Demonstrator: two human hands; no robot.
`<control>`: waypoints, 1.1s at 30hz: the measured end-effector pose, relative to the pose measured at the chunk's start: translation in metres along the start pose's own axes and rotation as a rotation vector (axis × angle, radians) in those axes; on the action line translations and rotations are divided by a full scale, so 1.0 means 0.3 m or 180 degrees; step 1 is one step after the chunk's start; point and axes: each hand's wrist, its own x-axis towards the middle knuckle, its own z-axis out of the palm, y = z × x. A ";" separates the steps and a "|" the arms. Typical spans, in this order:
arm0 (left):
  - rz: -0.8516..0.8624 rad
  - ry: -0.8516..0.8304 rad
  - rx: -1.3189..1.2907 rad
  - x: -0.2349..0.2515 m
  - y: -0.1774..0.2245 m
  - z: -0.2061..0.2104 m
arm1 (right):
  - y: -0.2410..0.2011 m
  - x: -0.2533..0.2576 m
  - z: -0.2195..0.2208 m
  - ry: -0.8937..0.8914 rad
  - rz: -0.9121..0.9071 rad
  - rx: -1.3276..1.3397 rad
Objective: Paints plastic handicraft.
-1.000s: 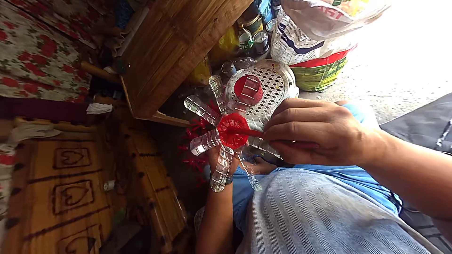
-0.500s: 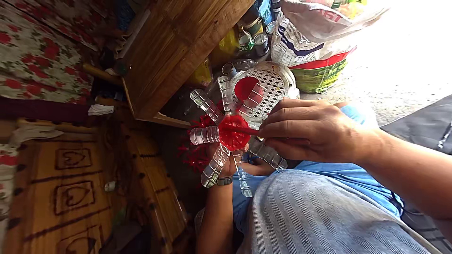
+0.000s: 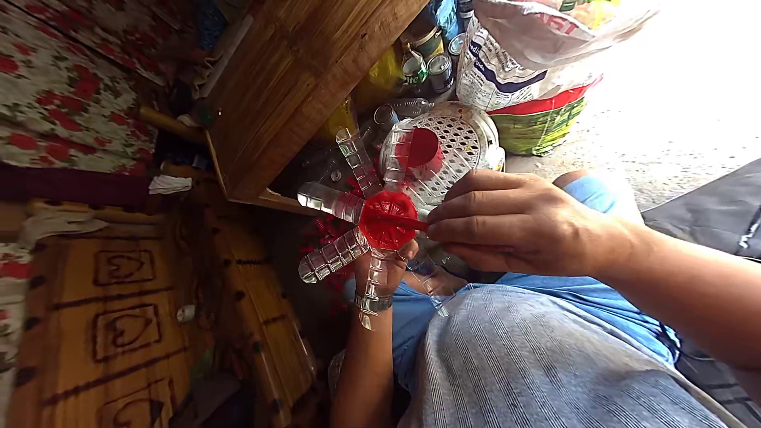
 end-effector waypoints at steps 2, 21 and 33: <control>0.0004 0.0019 -0.0011 0.000 -0.001 -0.011 | 0.002 0.000 -0.009 -0.0018 0.0019 0.0038; 0.0082 0.0702 0.0175 -0.006 -0.010 -0.023 | 0.000 0.010 -0.028 0.0020 0.0067 0.0091; 0.0251 0.0221 0.0547 -0.014 -0.021 -0.054 | 0.005 0.002 -0.013 -0.0139 -0.0067 0.0065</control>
